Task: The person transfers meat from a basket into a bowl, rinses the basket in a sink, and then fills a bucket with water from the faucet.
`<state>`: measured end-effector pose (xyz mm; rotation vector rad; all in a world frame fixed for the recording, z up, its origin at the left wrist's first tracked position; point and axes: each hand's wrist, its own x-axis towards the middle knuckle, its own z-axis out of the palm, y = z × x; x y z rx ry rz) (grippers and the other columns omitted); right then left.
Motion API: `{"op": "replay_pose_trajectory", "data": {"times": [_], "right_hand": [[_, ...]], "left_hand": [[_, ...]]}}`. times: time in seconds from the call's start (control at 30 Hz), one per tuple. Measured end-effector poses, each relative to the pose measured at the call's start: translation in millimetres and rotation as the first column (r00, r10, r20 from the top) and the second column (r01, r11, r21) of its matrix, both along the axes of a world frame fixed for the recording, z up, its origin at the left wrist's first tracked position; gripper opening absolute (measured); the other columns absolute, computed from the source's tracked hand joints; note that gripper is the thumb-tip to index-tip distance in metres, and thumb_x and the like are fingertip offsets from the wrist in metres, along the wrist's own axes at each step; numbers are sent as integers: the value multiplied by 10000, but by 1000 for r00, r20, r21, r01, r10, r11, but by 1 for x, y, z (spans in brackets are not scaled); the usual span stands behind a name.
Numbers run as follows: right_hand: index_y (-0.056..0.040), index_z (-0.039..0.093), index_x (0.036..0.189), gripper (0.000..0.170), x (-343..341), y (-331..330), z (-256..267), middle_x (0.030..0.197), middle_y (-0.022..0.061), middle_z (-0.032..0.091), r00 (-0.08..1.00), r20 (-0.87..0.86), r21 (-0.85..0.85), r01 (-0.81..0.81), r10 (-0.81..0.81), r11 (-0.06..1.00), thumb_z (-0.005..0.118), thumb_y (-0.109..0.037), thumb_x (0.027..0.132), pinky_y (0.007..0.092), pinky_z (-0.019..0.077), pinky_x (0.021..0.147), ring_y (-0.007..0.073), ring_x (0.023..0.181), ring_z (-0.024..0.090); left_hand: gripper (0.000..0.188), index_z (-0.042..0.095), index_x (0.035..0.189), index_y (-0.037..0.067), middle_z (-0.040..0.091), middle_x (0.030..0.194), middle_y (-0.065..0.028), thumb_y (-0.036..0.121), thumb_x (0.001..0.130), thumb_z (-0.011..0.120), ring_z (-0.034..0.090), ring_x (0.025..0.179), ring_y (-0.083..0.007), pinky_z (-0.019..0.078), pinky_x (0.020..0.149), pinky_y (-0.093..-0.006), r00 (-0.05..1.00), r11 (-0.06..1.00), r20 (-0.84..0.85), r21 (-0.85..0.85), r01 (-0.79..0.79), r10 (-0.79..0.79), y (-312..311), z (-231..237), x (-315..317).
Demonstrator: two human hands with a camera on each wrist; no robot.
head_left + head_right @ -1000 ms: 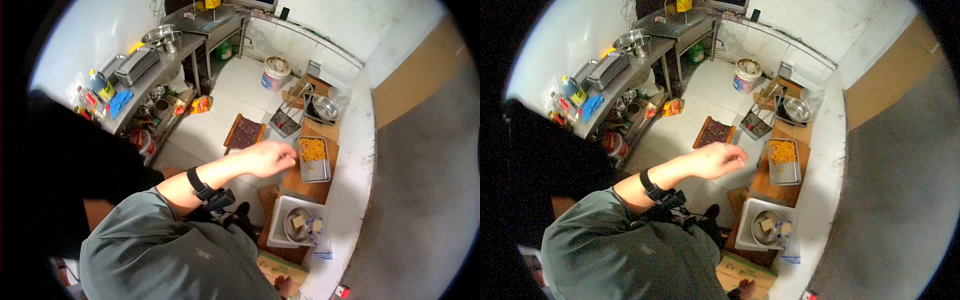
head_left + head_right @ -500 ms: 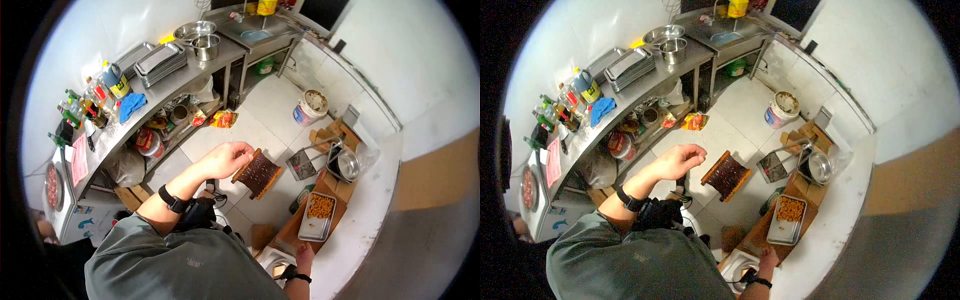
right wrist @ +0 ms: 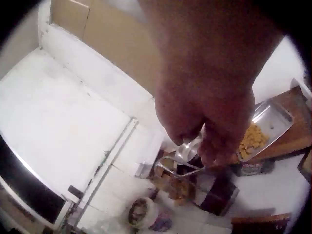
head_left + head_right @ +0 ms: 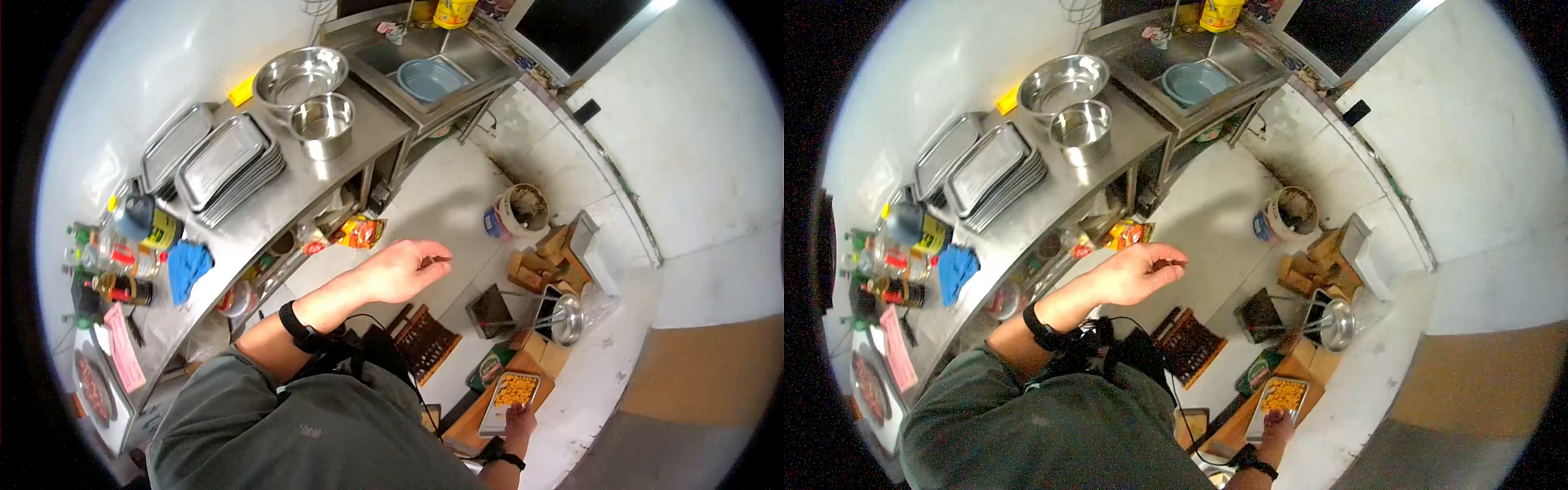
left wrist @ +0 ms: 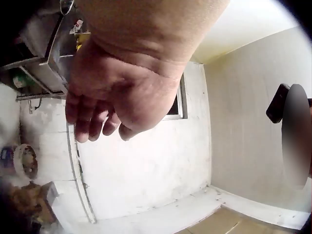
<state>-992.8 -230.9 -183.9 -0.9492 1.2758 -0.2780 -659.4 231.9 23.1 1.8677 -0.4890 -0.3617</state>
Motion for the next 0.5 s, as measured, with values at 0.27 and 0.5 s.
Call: {"op": "replay_pose_trajectory", "data": {"times": [0.27, 0.5], "right_hand": [[-129, 548, 1018, 217, 166, -33, -11, 894, 15, 601, 975, 213, 63, 44, -56, 997, 473, -325, 961, 329, 464, 721, 188, 858, 567], [-120, 514, 950, 176, 438, -81, -52, 802, 41, 516, 949, 304, 206, -145, 77, 968, 437, -276, 971, 345, 434, 743, 204, 772, 512]], "left_hand": [[255, 616, 1098, 7, 660, 961, -82, 170, 903, 610, 597, 854, -131, 486, 765, -282, 993, 993, 48, -52, -105, 108, -39, -15, 175], [249, 601, 1079, -31, 648, 938, -36, 169, 934, 570, 596, 860, -112, 480, 792, -259, 921, 918, -51, -75, -390, 387, -81, -20, 352]]}}
